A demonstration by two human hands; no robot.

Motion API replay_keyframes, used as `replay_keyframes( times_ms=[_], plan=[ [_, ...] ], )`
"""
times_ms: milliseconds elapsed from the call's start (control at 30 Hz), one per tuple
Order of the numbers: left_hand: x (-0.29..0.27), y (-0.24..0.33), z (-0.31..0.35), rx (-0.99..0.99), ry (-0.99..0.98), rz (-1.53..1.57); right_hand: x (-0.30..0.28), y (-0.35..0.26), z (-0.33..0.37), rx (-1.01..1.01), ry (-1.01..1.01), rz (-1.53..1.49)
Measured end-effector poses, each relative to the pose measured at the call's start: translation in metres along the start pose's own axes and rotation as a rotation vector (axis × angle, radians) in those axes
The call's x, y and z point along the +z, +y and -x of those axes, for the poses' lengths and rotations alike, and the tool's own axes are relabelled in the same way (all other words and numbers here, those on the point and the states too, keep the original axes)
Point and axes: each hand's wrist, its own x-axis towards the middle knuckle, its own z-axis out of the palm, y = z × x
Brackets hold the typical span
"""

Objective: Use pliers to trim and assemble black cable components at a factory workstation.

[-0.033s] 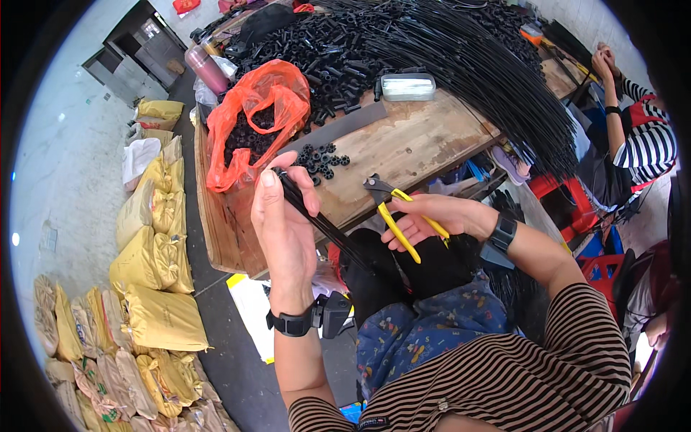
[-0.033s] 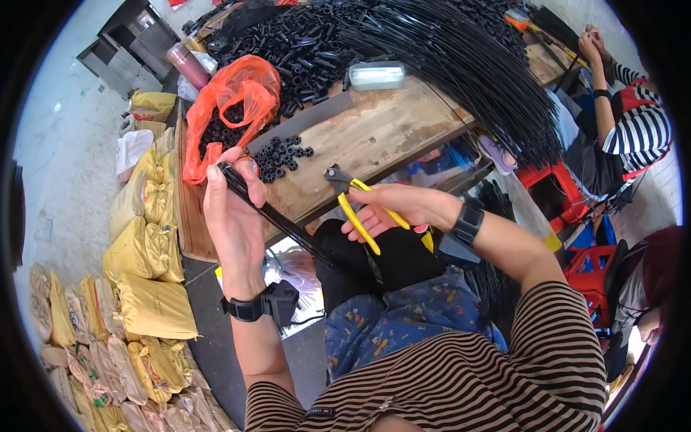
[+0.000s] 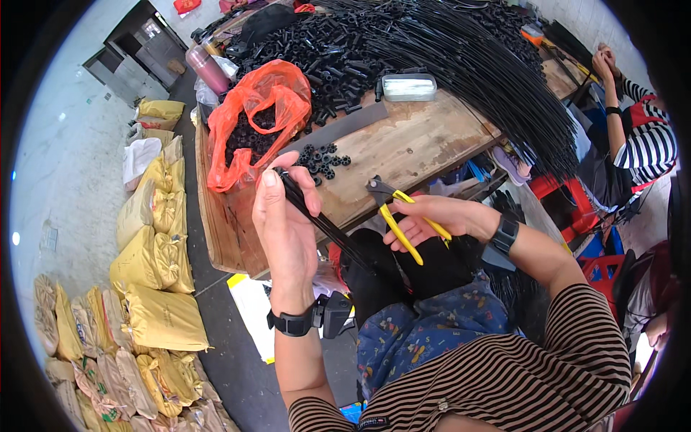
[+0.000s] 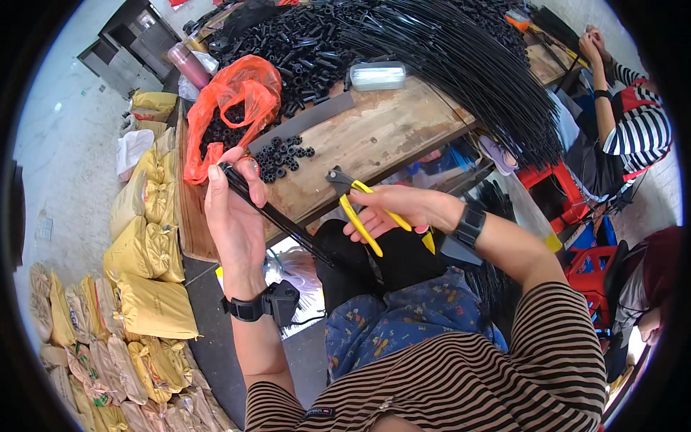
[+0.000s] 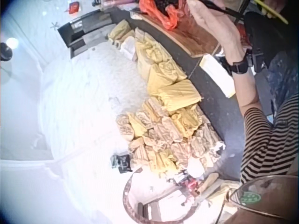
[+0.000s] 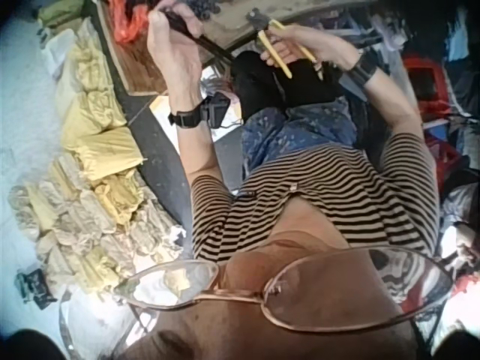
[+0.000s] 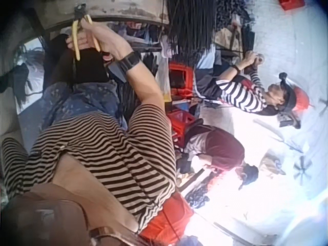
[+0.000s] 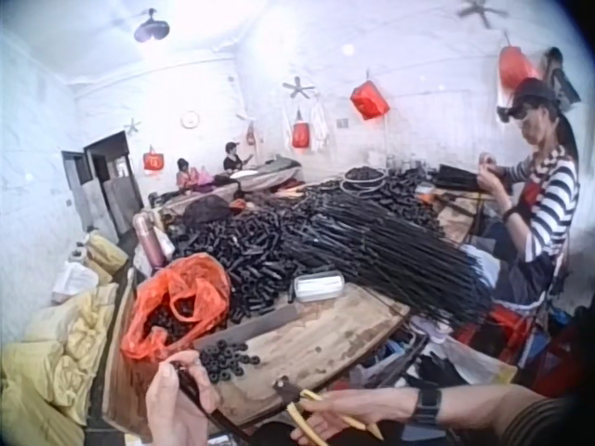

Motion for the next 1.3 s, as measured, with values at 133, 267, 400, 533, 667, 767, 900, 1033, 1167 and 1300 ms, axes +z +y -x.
replay_keyframes(
  times_ms=[133,267,400,533,667,767,900,1033,1167,1300],
  plan=[
    [0.001,-0.002,-0.001,-0.043,-0.058,0.043,0.028,-0.016,0.032,-0.136,0.077,0.409],
    [0.005,0.000,-0.001,-0.080,-0.144,0.051,0.059,-0.052,0.066,-0.289,-0.024,0.581],
    [0.014,0.002,-0.001,-0.123,-0.173,0.052,0.075,-0.088,0.081,-0.244,-0.075,0.715],
    [0.018,0.004,0.000,-0.150,-0.195,0.054,0.078,-0.102,0.078,-0.178,-0.091,0.761],
    [0.015,0.006,-0.002,-0.151,-0.207,0.047,0.081,-0.114,0.081,-0.143,-0.107,0.789],
    [0.016,0.008,-0.001,-0.167,-0.207,0.042,0.081,-0.123,0.083,-0.158,-0.124,0.886],
    [0.017,0.010,0.000,-0.166,-0.209,0.017,0.088,-0.134,0.089,-0.130,-0.116,0.961],
    [0.018,0.010,0.000,-0.169,-0.212,0.013,0.089,-0.142,0.091,-0.125,-0.124,1.029],
    [0.016,0.011,0.001,-0.155,-0.254,0.009,0.091,-0.143,0.090,-0.198,-0.106,1.186],
    [0.016,0.011,0.001,-0.152,-0.261,0.015,0.106,-0.143,0.100,-0.185,-0.041,1.224]
  ],
)
